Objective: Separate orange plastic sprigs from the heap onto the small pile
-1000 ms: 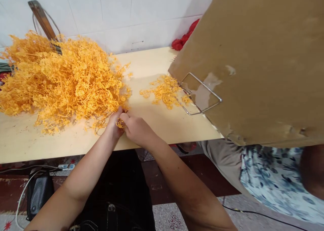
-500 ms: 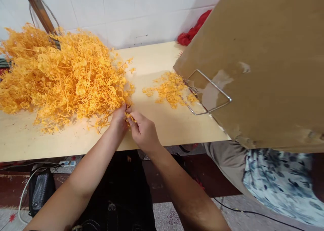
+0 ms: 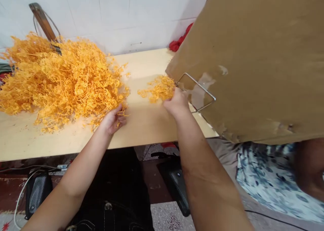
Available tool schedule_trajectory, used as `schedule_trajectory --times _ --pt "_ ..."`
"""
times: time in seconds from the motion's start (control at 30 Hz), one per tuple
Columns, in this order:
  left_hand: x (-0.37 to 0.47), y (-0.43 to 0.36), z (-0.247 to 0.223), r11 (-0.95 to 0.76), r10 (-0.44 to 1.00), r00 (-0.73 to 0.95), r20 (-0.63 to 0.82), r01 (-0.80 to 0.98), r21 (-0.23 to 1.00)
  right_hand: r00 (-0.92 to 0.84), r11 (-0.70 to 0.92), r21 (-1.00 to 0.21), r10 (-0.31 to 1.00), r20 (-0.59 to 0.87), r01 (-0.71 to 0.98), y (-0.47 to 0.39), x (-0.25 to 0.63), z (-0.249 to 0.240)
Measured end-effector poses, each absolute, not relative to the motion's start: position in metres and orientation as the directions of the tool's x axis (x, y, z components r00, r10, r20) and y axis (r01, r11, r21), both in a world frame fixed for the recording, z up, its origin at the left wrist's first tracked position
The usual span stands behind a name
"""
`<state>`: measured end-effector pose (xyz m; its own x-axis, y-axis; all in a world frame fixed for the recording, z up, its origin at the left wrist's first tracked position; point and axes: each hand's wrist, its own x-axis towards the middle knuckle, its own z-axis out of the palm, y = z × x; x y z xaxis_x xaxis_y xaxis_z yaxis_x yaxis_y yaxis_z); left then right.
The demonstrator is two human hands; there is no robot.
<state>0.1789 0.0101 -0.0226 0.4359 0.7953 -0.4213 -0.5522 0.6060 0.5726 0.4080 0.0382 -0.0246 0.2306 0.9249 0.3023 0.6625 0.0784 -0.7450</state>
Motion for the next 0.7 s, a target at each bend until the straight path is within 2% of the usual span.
schedule_trajectory --times 0.1,0.2,0.33,0.4,0.47,0.53,0.6,0.63,0.7 --pt "0.168 -0.001 -0.02 0.601 0.796 0.397 -0.457 -0.438 0.668 0.371 -0.019 -0.661 0.839 0.398 0.75 0.03 0.405 -0.019" --pt "0.159 -0.012 -0.016 0.586 0.8 0.374 -0.47 -0.311 0.749 0.226 0.099 -0.637 0.884 0.409 0.765 0.022 0.369 -0.008" --pt "0.145 -0.029 -0.009 0.469 0.825 0.415 -0.382 -0.128 0.874 -0.081 0.223 -0.68 0.969 0.234 0.699 0.026 0.3 -0.005" --pt "0.131 -0.042 -0.003 0.34 0.869 0.387 -0.309 -0.013 0.94 -0.171 0.208 -0.711 0.977 0.124 0.672 0.032 0.273 -0.006" --pt "0.107 -0.057 0.005 0.147 0.945 0.274 -0.177 0.127 0.981 -0.205 0.187 -0.744 0.976 0.069 0.642 0.04 0.258 -0.006" --pt "0.074 -0.07 0.013 -0.062 0.997 0.064 0.044 0.312 0.948 -0.204 0.177 -0.798 0.977 0.069 0.577 0.051 0.252 -0.005" --pt "0.036 -0.076 0.016 -0.196 0.905 -0.208 0.371 0.569 0.799 -0.201 0.153 -0.885 0.977 0.069 0.441 0.06 0.247 -0.002" --pt "0.018 -0.075 0.016 -0.167 0.84 -0.285 0.461 0.673 0.72 -0.216 0.135 -0.93 0.975 0.062 0.342 0.064 0.244 -0.001" --pt "-0.012 -0.065 0.01 -0.004 0.8 -0.381 0.464 0.77 0.638 -0.292 0.077 -0.989 0.956 0.037 0.127 0.069 0.236 0.001"
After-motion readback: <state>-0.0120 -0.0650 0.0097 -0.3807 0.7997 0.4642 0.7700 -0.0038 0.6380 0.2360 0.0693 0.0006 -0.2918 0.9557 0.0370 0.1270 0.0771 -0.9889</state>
